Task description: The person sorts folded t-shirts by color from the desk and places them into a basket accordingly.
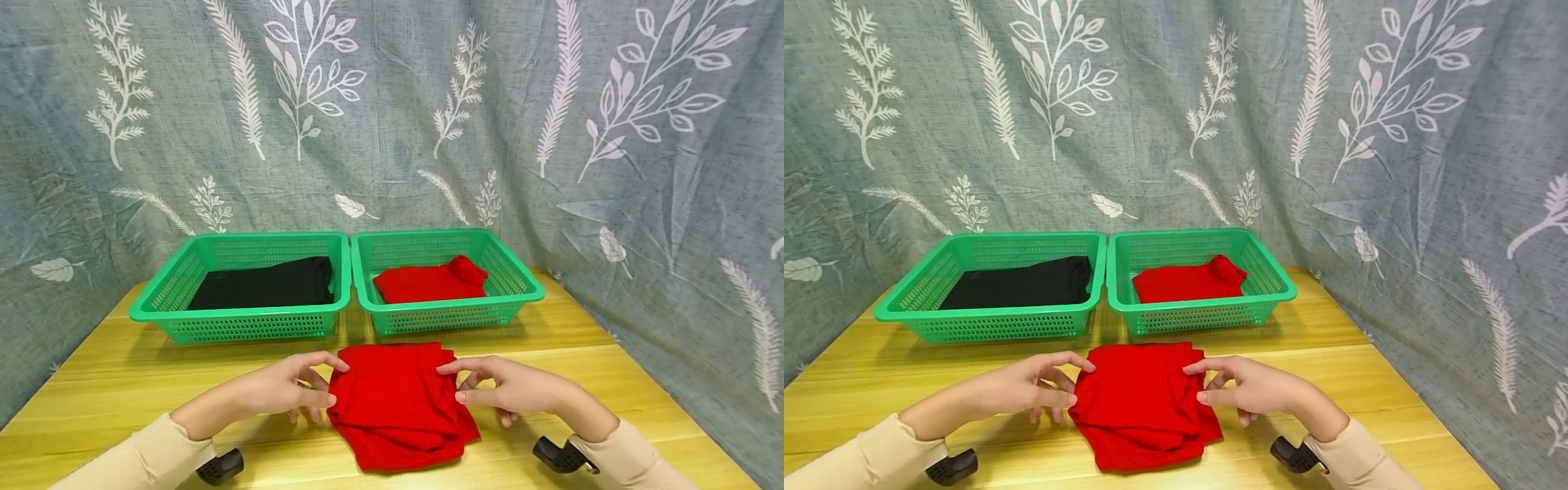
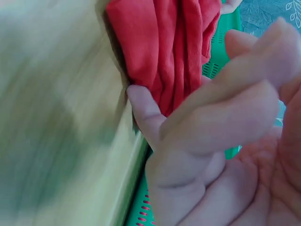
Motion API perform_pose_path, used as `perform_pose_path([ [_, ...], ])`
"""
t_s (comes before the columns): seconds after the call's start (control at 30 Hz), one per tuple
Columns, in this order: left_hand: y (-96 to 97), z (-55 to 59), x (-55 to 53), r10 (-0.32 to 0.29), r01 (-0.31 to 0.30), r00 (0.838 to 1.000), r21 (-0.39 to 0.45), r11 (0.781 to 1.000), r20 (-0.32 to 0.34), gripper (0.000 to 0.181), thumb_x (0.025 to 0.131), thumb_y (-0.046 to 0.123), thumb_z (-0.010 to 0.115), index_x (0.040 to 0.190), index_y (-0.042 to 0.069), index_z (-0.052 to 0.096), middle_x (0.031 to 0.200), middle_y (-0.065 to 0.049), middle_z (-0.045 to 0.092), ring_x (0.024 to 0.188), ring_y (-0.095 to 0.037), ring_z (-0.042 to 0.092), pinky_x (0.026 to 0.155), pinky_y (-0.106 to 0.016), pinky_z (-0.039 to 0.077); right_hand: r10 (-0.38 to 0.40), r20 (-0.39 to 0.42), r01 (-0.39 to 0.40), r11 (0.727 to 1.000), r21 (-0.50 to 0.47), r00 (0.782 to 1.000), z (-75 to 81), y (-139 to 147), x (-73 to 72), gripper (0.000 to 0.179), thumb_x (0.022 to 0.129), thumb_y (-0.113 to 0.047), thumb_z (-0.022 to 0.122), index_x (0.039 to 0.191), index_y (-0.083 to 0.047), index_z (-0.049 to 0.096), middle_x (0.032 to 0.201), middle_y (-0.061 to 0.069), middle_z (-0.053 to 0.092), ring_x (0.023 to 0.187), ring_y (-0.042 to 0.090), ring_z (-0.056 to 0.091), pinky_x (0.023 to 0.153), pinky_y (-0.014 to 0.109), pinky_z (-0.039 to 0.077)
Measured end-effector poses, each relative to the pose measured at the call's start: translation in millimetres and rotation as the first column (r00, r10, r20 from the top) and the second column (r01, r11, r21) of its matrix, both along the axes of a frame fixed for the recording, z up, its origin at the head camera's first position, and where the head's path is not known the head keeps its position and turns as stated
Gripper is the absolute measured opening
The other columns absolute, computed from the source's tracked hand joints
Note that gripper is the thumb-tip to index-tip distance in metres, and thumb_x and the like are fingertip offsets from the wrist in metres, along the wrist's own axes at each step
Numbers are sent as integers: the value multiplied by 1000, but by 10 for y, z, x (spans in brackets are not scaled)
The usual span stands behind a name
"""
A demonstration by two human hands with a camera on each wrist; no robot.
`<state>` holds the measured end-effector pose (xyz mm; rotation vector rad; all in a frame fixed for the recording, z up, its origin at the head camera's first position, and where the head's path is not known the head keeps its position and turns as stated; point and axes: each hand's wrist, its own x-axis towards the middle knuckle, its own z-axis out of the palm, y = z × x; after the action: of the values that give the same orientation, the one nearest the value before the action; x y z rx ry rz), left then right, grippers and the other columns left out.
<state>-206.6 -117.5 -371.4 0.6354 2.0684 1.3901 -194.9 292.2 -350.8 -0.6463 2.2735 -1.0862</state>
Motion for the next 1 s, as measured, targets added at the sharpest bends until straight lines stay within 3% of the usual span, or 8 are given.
perform_pose_path([
  [0.17, 48, -14, 13, 15, -17, 997, 25, 1000, 82, 52, 101, 18, 76, 149, 14, 55, 107, -16, 66, 83, -25, 75, 63, -30, 54, -11, 37, 12, 999, -31, 999, -45, -23, 5, 49, 108, -29, 67, 155, -18, 57, 124, 13, 67, 45, 14, 45, 50, 24, 47],
  [0.33, 117, -36, 18, 31, -35, 992, 34, 999, 119, 52, 100, 19, 77, 147, 15, 57, 105, -16, 65, 82, -26, 74, 62, -28, 52, -15, 49, 17, 998, -55, 999, -111, -46, -12, 48, 108, -29, 67, 154, -19, 58, 134, 15, 66, 47, 13, 42, 49, 24, 45],
  [0.7, 229, -81, 27, 39, -42, 994, 29, 999, 100, 47, 99, 21, 78, 143, 19, 62, 115, -15, 62, 84, -23, 71, 59, -28, 47, 18, 92, -6, 991, -134, 996, -206, -162, -38, 46, 108, -28, 68, 152, -19, 61, 97, 2, 61, 48, 8, 41, 50, 20, 42],
  [0.87, 249, -99, 21, 28, -31, 996, 32, 999, 87, 44, 100, 20, 77, 142, 19, 64, 109, -11, 64, 80, -21, 67, 58, -28, 47, 25, 117, -6, 987, -160, 993, -227, -206, -47, 46, 107, -28, 68, 152, -19, 61, 89, 1, 58, 48, 7, 41, 50, 19, 40],
  [1.0, 261, -111, 25, 17, -22, 995, 49, 999, 99, 43, 100, 18, 75, 142, 17, 64, 94, -5, 66, 77, -19, 64, 58, -28, 46, 43, 131, -19, 983, -182, 990, -255, -227, -64, 46, 108, -27, 67, 153, -17, 61, 79, -3, 53, 47, 7, 41, 50, 19, 40],
])
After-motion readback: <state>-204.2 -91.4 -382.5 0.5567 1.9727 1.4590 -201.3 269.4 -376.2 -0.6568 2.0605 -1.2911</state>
